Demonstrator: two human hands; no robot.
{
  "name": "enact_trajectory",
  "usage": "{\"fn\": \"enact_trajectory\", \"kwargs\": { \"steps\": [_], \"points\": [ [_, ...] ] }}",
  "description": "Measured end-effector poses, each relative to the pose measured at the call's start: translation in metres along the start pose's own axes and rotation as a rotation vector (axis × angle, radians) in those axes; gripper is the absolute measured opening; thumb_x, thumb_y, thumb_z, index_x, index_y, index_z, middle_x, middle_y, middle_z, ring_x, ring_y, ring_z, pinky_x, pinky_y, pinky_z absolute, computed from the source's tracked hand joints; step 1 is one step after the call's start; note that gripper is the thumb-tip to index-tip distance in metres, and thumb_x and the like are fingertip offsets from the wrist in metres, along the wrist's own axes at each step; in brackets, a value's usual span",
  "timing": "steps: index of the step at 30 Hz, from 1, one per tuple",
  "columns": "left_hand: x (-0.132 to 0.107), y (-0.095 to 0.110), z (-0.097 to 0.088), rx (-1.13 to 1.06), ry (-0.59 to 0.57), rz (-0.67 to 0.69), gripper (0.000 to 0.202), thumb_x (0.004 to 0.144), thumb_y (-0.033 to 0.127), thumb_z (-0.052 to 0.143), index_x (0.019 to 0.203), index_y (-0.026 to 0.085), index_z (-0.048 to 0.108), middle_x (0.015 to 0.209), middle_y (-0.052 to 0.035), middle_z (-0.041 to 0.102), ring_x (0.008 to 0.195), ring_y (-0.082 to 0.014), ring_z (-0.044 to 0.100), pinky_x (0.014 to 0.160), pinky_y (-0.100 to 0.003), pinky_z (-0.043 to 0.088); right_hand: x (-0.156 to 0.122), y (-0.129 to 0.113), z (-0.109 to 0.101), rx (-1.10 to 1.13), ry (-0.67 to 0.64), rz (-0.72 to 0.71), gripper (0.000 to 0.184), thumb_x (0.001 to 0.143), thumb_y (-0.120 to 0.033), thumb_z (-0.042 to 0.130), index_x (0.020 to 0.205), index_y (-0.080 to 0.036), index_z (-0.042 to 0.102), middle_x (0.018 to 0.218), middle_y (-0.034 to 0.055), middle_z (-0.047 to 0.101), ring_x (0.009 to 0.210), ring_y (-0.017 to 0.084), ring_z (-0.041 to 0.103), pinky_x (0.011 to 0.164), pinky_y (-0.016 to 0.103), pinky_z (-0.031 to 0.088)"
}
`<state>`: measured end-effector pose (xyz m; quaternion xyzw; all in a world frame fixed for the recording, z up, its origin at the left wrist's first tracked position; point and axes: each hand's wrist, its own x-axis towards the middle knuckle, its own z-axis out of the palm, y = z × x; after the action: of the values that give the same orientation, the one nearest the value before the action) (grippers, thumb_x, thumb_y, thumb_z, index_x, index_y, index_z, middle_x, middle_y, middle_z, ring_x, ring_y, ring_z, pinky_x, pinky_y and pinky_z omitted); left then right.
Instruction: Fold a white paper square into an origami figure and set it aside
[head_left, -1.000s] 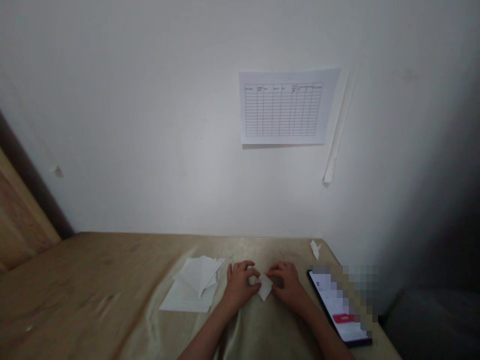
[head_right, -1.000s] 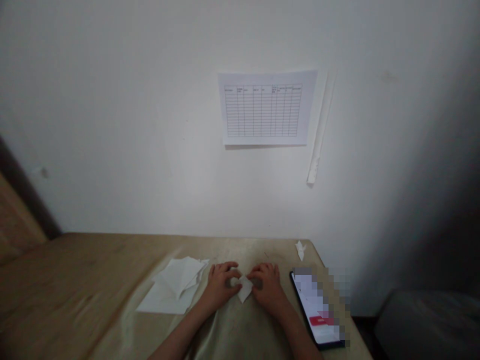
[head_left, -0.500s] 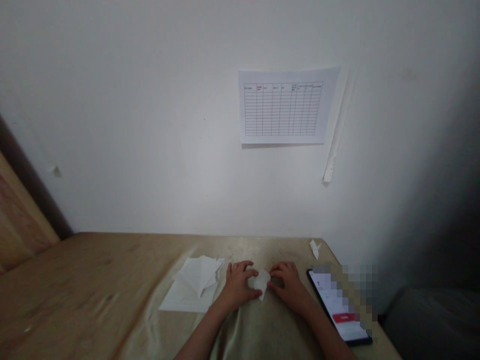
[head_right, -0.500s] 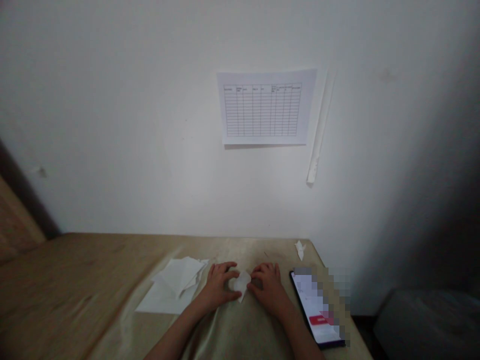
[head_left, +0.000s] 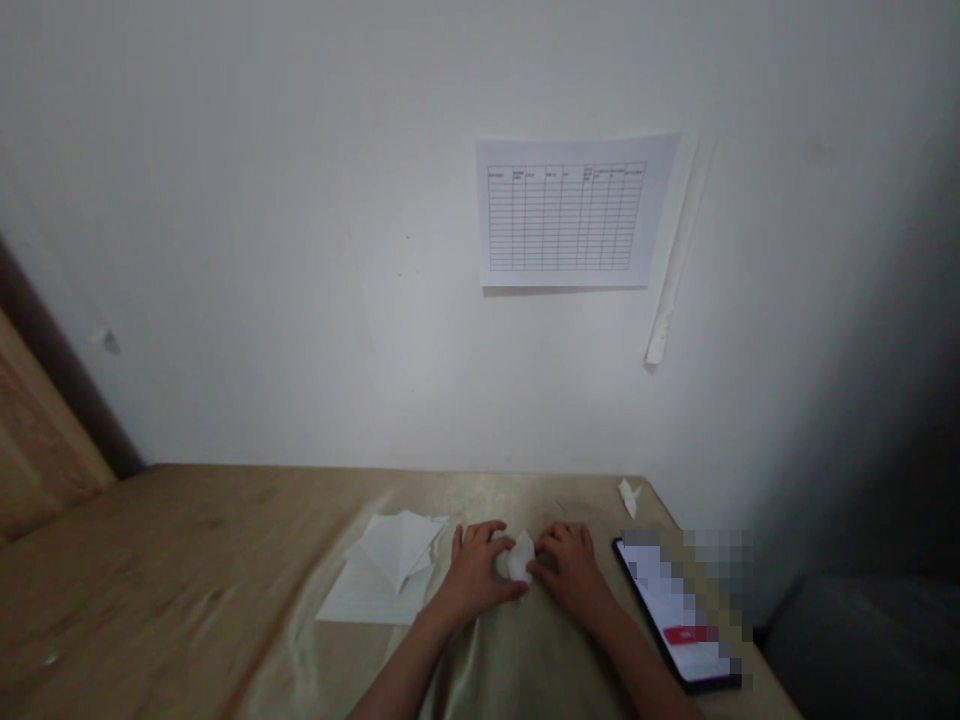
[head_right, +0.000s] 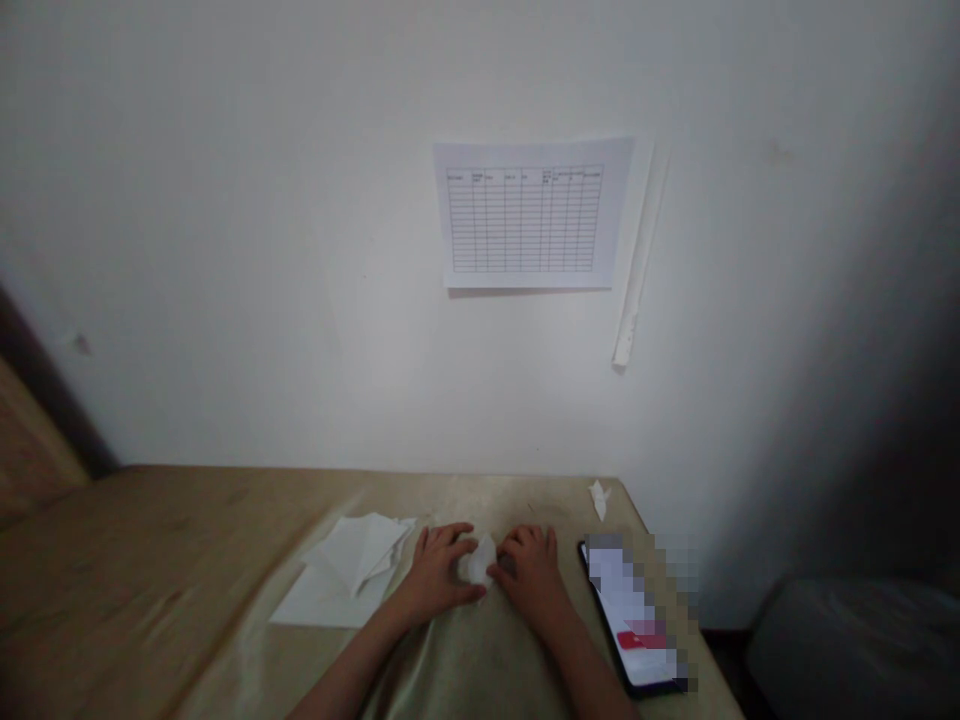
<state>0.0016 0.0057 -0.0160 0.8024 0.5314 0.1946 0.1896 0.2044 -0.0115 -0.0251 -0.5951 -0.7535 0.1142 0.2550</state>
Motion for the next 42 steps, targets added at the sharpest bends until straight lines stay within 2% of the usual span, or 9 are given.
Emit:
{"fn": "enact_trajectory", "kwargs": {
  "steps": [11,16,20,28,42],
  "points": [
    [-0.001,0.001,0.0,0.014,-0.004,0.015,0.071,0.054,0.056,0.086,0.118,0.032,0.067,0.143,-0.0075,0.054,0.137,-0.0356,0.042,0.119,-0.064,0.007,0.0,-0.003,0.006,-0.019,0.043,0.024,0.01,0.085,-0.034,0.069,0.094,-0.029,0.07,0.108,0.0006,0.066,0.115,0.024,0.052,0.115,0.049,0.014],
    [0.0,0.001,-0.001,0.014,-0.016,0.013,0.071,0.054,0.055,0.086,0.118,0.032,0.066,0.144,-0.0081,0.053,0.138,-0.0356,0.041,0.119,-0.065,0.007,0.002,-0.005,0.008,-0.001,0.037,0.093,0.011,0.082,-0.036,0.071,0.089,-0.028,0.071,0.108,0.0027,0.067,0.115,0.025,0.052,0.112,0.048,0.018],
    [0.0,0.003,-0.003,0.023,-0.033,0.002,0.071,0.054,0.054,0.086,0.118,0.032,0.066,0.145,-0.0078,0.052,0.138,-0.0356,0.041,0.119,-0.065,0.006,0.004,-0.005,0.008,-0.006,0.017,0.126,0.01,0.082,-0.035,0.071,0.089,-0.028,0.072,0.109,0.0029,0.067,0.115,0.025,0.052,0.112,0.048,0.017],
    [0.002,-0.003,0.003,0.013,-0.015,0.014,0.073,0.053,0.054,0.087,0.12,0.034,0.065,0.144,-0.0073,0.052,0.139,-0.0352,0.04,0.119,-0.065,0.004,0.005,0.01,0.0,0.123,-0.045,0.043,0.011,0.082,-0.031,0.069,0.091,-0.03,0.075,0.11,0.0018,0.068,0.113,0.023,0.052,0.105,0.038,0.029],
    [0.0,0.003,-0.001,0.002,-0.04,0.009,0.072,0.054,0.053,0.086,0.12,0.033,0.065,0.145,-0.0078,0.051,0.139,-0.0357,0.039,0.119,-0.066,0.002,0.004,0.004,0.003,0.117,0.027,0.084,0.007,0.08,-0.031,0.07,0.082,-0.029,0.076,0.102,0.0017,0.069,0.109,0.022,0.054,0.106,0.039,0.029]
  ]
}}
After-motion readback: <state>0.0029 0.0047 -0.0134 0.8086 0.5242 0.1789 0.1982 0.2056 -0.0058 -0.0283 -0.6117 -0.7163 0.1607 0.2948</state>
